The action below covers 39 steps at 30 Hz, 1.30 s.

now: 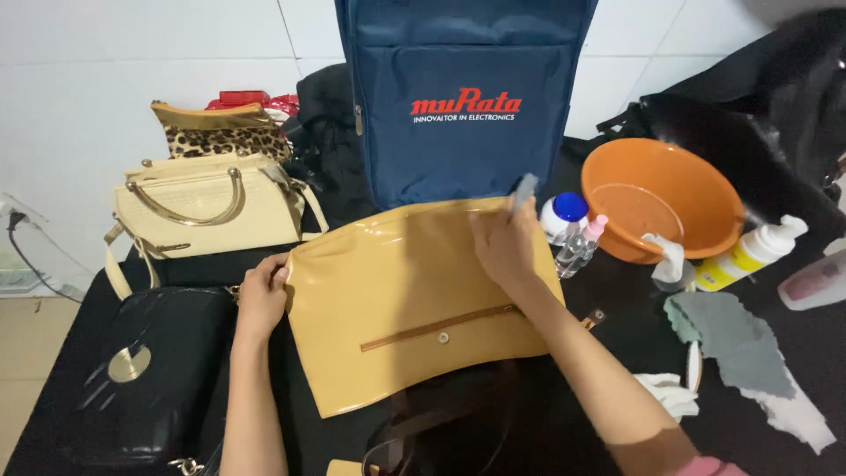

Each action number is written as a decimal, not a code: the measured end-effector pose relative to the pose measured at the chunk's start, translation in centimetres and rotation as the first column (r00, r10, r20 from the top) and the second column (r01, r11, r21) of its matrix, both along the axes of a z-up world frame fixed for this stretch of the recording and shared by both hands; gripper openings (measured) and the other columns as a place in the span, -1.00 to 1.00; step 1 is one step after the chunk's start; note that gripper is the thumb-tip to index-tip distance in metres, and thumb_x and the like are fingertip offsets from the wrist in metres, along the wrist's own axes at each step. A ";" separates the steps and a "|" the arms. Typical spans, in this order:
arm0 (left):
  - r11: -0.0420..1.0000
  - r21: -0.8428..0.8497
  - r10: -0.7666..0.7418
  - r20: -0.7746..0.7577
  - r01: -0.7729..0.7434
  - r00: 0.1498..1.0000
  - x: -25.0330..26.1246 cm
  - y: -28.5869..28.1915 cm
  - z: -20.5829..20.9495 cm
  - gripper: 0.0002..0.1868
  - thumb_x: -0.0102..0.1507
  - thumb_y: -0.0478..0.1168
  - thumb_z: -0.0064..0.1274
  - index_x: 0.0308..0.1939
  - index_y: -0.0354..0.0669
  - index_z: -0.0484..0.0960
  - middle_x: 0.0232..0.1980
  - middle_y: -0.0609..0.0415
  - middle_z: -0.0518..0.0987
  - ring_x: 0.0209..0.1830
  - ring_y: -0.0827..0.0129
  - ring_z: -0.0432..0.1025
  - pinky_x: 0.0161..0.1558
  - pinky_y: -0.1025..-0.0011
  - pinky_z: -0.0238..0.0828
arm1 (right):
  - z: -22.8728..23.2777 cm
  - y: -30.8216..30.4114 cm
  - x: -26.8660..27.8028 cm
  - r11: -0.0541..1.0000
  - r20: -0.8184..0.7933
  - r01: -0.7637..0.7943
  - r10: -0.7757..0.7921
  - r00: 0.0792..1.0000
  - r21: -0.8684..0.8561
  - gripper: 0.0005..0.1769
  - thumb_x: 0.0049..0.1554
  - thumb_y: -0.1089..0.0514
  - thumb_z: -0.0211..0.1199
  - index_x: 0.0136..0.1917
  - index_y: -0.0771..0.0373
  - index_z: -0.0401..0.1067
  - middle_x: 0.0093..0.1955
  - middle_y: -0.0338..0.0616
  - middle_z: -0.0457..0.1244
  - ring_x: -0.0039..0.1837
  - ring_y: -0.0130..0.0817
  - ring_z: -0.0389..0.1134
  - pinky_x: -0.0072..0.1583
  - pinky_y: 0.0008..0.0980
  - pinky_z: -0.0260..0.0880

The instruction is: Cleaning a tan leather handbag using a cloth and cleaning solution on a workspace table.

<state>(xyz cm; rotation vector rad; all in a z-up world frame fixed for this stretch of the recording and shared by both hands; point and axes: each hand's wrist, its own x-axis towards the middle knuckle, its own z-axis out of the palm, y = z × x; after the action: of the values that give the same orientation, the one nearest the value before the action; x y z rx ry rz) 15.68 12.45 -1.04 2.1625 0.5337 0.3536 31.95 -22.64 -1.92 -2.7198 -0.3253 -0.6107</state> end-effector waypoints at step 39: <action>0.999 0.039 -0.008 0.022 0.007 1.000 0.5 1.4 -2.3 -0.69 0.47 -0.29 -0.14 0.18 -0.17 0.68 -0.60 -0.22 0.57 -0.47 -0.12 0.56 -0.05 0.05 0.45 | -7.7 4.5 -0.8 0.984 0.140 -0.048 0.072 0.988 -0.171 -0.10 0.25 -0.31 -0.04 0.13 0.73 0.45 0.06 0.71 0.30 0.35 0.53 0.27 0.56 0.34 -0.23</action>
<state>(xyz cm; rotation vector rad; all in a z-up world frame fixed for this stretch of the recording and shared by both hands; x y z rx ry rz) 16.14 13.81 -3.38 2.1954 0.5101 0.3867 31.19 -18.10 -9.58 -2.8173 -0.5148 -0.8004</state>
